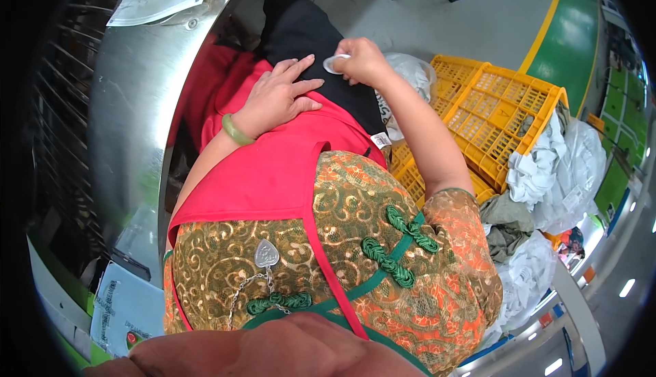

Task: The person is using a piece of white material to pick up lint or debris from their black pants.

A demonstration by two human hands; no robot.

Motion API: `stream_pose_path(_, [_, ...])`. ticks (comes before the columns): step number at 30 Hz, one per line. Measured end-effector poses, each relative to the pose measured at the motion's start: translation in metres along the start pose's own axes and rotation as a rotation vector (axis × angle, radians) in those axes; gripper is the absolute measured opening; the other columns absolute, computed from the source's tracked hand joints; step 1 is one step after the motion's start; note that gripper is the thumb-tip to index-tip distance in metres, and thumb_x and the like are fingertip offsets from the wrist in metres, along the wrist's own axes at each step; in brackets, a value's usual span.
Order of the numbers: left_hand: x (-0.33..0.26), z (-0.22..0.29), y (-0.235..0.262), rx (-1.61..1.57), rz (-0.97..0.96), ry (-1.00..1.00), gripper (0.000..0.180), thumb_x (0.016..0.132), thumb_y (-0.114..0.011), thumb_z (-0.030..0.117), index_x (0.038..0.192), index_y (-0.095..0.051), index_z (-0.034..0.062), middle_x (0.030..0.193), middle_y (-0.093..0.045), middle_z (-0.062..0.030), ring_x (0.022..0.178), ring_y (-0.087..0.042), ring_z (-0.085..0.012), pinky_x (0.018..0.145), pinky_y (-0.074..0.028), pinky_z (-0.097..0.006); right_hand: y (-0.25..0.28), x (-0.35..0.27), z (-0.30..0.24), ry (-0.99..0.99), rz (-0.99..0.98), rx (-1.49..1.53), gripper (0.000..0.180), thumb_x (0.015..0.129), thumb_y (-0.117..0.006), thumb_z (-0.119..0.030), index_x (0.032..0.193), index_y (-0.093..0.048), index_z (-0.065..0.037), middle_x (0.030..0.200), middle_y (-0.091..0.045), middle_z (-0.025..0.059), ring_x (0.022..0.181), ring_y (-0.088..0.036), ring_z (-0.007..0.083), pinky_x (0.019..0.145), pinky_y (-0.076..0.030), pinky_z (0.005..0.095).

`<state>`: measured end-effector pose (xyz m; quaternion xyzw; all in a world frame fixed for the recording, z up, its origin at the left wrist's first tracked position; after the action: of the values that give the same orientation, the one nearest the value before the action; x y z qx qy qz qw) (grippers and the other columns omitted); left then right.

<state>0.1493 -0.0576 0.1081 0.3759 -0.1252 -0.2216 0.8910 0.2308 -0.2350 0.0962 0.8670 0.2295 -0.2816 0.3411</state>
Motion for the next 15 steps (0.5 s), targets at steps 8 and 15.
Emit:
stream_pose_path(8, [0.000,0.000,0.005,0.006,0.011,0.013,0.044,0.077,-0.071,0.042,0.112,-0.070,0.0156,0.141,-0.047,-0.0099,0.124,-0.045,-0.0288,0.091,-0.045,-0.040,0.002,0.000,-0.015,0.143,0.009,-0.130,0.019,0.078,-0.072,-0.018,0.079,-0.063,-0.002,0.067,-0.063,0.0079,0.054,-0.061,0.0142,0.051,-0.050,0.0308])
stream_pose_path(15, [0.000,-0.007,0.004,-0.023,0.021,-0.010,0.043,0.077,-0.070,0.042,0.111,-0.071,0.0151,0.141,-0.047,-0.0111,0.123,-0.045,-0.0304,0.091,-0.045,-0.041,0.031,0.028,-0.004,0.292,0.197,-0.273,0.019,0.077,-0.071,-0.019,0.082,-0.064,-0.002,0.065,-0.062,0.0155,0.059,-0.063,0.0188,0.053,-0.049,0.0344])
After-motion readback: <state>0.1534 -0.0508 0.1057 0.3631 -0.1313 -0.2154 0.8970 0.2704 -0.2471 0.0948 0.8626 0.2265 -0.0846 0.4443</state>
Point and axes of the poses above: each hand's wrist, its own x-axis towards the middle knuckle, its own y-axis out of the back of the hand, z = x × y, the point moved 5 cm from there along x, towards the middle knuckle
